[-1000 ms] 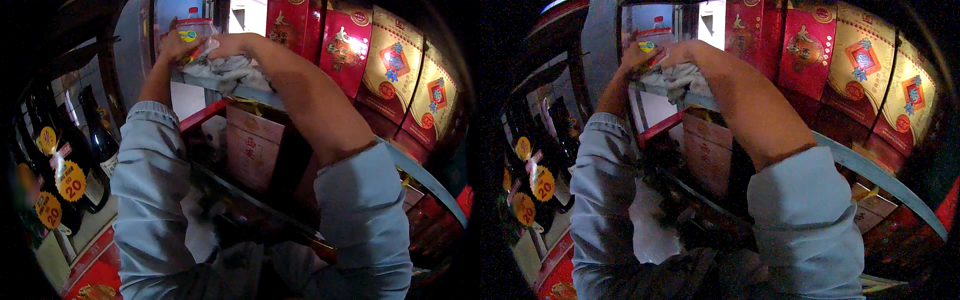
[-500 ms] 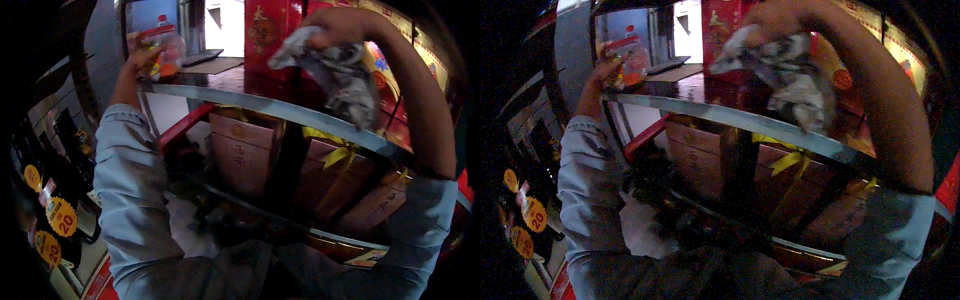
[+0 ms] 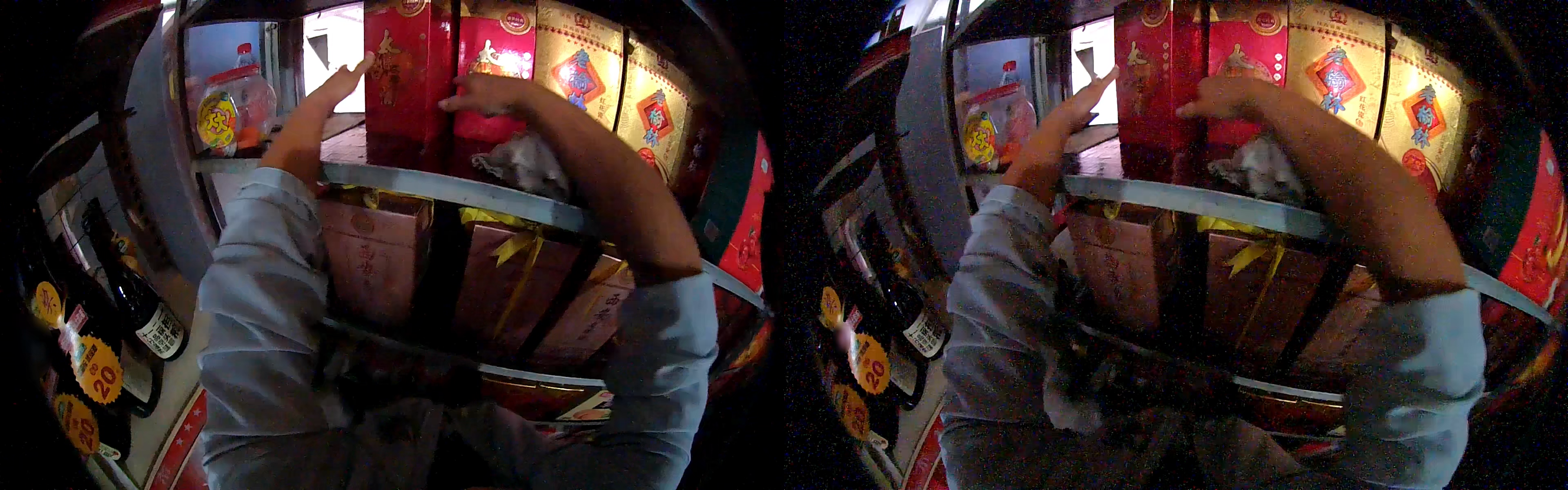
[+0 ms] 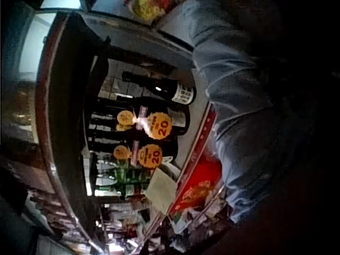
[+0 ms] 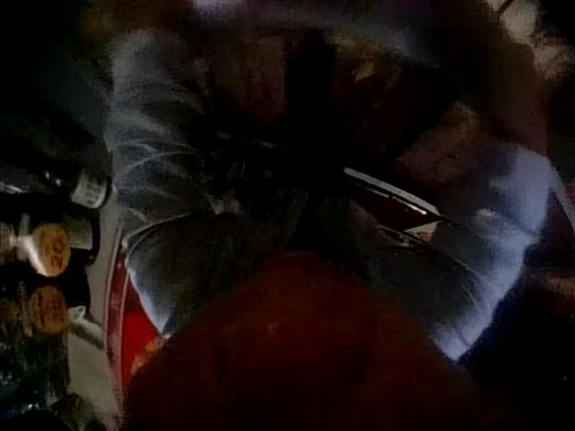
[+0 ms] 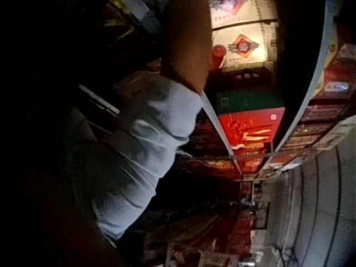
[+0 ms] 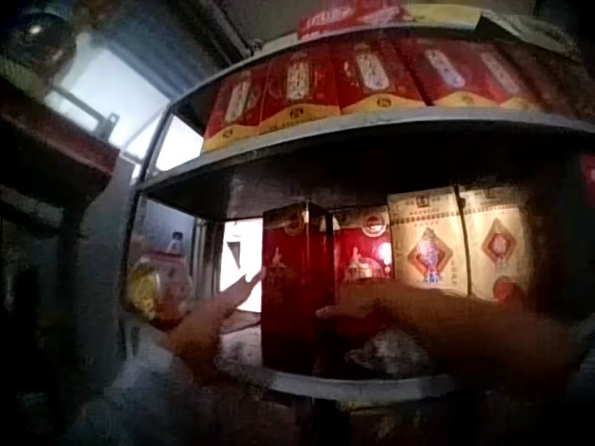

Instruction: The person wipes down the surfaces of metal grocery shelves and the tops of gift boxes with a cloth.

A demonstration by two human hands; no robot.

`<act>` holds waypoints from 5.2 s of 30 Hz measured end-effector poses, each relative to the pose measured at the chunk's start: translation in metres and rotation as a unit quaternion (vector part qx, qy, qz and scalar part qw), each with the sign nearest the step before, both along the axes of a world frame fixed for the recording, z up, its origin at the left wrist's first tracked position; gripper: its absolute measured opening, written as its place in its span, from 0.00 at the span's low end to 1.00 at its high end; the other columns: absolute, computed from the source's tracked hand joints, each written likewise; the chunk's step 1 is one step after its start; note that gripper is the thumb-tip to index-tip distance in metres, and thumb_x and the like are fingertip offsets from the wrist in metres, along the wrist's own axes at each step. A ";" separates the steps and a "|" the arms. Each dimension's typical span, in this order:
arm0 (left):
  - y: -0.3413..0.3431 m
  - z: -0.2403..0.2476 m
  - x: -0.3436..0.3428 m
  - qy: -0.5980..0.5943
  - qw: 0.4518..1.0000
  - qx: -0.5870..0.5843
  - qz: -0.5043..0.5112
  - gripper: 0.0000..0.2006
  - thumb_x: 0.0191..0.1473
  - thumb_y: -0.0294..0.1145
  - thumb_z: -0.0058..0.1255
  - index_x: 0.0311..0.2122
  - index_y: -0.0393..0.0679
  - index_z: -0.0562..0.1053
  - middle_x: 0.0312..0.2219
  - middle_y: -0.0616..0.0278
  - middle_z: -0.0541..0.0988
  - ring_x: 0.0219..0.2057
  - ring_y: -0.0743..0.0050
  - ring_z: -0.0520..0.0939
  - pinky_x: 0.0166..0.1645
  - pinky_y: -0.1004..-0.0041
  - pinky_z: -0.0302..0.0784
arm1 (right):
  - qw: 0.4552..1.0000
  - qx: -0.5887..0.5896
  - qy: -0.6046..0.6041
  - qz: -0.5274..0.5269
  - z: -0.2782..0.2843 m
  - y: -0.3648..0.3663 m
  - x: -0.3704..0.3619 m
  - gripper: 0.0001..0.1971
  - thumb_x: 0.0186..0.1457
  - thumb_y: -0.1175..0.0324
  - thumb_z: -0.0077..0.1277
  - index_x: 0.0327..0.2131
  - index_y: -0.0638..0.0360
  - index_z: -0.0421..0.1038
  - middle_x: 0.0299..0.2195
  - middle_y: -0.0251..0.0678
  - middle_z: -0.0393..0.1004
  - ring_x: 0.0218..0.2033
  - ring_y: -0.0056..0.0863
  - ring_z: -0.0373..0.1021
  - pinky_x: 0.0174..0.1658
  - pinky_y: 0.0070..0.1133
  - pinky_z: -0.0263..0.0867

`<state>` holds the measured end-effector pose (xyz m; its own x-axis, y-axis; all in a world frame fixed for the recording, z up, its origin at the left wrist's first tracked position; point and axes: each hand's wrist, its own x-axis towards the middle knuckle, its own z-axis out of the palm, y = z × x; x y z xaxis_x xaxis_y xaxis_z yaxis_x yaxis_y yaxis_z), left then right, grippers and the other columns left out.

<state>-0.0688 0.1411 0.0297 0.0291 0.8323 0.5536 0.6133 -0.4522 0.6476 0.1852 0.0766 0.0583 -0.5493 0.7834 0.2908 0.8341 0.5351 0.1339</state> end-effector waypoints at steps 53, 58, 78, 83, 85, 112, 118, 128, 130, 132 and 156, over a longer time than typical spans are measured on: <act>-0.081 -0.041 -0.026 -0.048 0.918 0.360 0.159 0.50 0.34 0.56 0.54 0.53 0.31 0.43 0.49 0.37 0.55 0.50 0.45 0.58 0.53 0.63 0.53 | 0.984 0.019 -0.125 0.126 -0.003 -0.079 0.015 0.33 0.46 0.47 0.43 0.48 0.65 0.56 0.44 0.53 0.62 0.46 0.41 0.60 0.48 0.28 0.55; -0.067 -0.044 -0.015 -0.041 0.930 0.332 0.155 0.51 0.34 0.56 0.54 0.53 0.30 0.43 0.48 0.35 0.56 0.50 0.44 0.58 0.53 0.64 0.53 | 0.986 -0.122 -0.052 0.102 -0.020 -0.092 0.078 0.36 0.43 0.44 0.46 0.50 0.62 0.54 0.42 0.49 0.64 0.45 0.40 0.61 0.48 0.27 0.56; -0.047 0.028 0.181 -0.062 0.992 0.089 -0.066 0.49 0.32 0.58 0.54 0.44 0.16 0.52 0.38 0.36 0.67 0.40 0.57 0.72 0.40 0.70 0.69 | 0.994 0.014 0.006 -0.110 -0.039 -0.168 0.268 0.31 0.41 0.56 0.52 0.48 0.62 0.58 0.44 0.47 0.63 0.47 0.40 0.59 0.49 0.27 0.56; -0.009 0.015 0.192 -0.045 0.997 0.018 -0.059 0.54 0.32 0.53 0.57 0.51 0.25 0.38 0.44 0.40 0.62 0.44 0.58 0.68 0.45 0.69 0.66 | 0.981 -0.024 0.189 -0.045 -0.020 -0.144 0.219 0.29 0.48 0.54 0.45 0.47 0.68 0.57 0.45 0.47 0.62 0.48 0.31 0.59 0.50 0.22 0.54; 0.007 0.006 0.189 0.013 0.999 0.033 -0.021 0.54 0.34 0.50 0.56 0.52 0.28 0.33 0.45 0.40 0.62 0.44 0.55 0.68 0.47 0.67 0.64 | 0.978 -0.084 0.191 0.008 -0.012 -0.121 0.192 0.30 0.48 0.53 0.45 0.47 0.69 0.56 0.45 0.46 0.63 0.46 0.29 0.60 0.48 0.21 0.55; 0.007 0.022 0.168 0.007 0.993 -0.097 -0.065 0.15 0.41 0.38 0.45 0.36 0.43 0.67 0.28 0.63 0.70 0.29 0.69 0.70 0.35 0.66 0.64 | 0.872 -0.211 0.426 -0.117 -0.035 0.002 0.094 0.14 0.46 0.65 0.45 0.39 0.55 0.63 0.24 0.28 0.66 0.22 0.17 0.64 0.24 0.18 0.66; -0.031 0.030 0.149 -0.039 0.996 -0.057 -0.064 0.39 0.40 0.64 0.40 0.43 0.31 0.64 0.37 0.46 0.69 0.35 0.57 0.72 0.38 0.61 0.66 | 0.865 -0.245 0.438 -0.005 -0.037 -0.025 0.091 0.27 0.47 0.67 0.45 0.52 0.55 0.51 0.34 0.29 0.68 0.34 0.18 0.64 0.35 0.15 0.63; -0.119 0.036 0.107 0.209 0.969 0.089 0.101 0.47 0.41 0.71 0.22 0.35 0.24 0.67 0.32 0.32 0.70 0.39 0.44 0.71 0.45 0.62 0.63 | 0.856 -0.313 0.396 0.111 -0.034 -0.099 0.082 0.29 0.48 0.67 0.45 0.53 0.57 0.47 0.45 0.31 0.62 0.44 0.18 0.60 0.46 0.17 0.57; -0.127 0.034 0.102 0.203 0.968 0.098 0.108 0.46 0.42 0.70 0.23 0.35 0.23 0.67 0.32 0.32 0.70 0.40 0.44 0.70 0.45 0.62 0.63 | 0.850 -0.328 0.387 0.139 -0.035 -0.108 0.083 0.29 0.48 0.67 0.45 0.54 0.57 0.47 0.45 0.32 0.62 0.44 0.19 0.60 0.47 0.18 0.57; -0.127 0.032 0.090 0.175 0.972 0.095 0.125 0.45 0.42 0.69 0.25 0.36 0.24 0.67 0.33 0.33 0.69 0.40 0.43 0.70 0.45 0.62 0.62 | 0.863 -0.306 0.375 0.144 -0.037 -0.121 0.076 0.29 0.49 0.67 0.44 0.54 0.58 0.46 0.46 0.34 0.61 0.45 0.20 0.60 0.47 0.19 0.56; -0.137 -0.046 0.100 0.053 0.962 0.139 0.231 0.33 0.46 0.60 0.34 0.35 0.30 0.62 0.29 0.35 0.71 0.34 0.41 0.73 0.39 0.56 0.66 | 0.849 -0.288 0.425 0.124 -0.053 -0.048 0.039 0.23 0.48 0.62 0.48 0.47 0.56 0.55 0.42 0.33 0.65 0.37 0.25 0.65 0.33 0.25 0.65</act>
<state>0.0315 0.0036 -0.0159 -0.2385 0.5904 0.7711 0.8465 -0.2628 0.4630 0.2246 0.0289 0.0049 -0.5012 0.8215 0.2719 0.3512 0.4803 -0.8037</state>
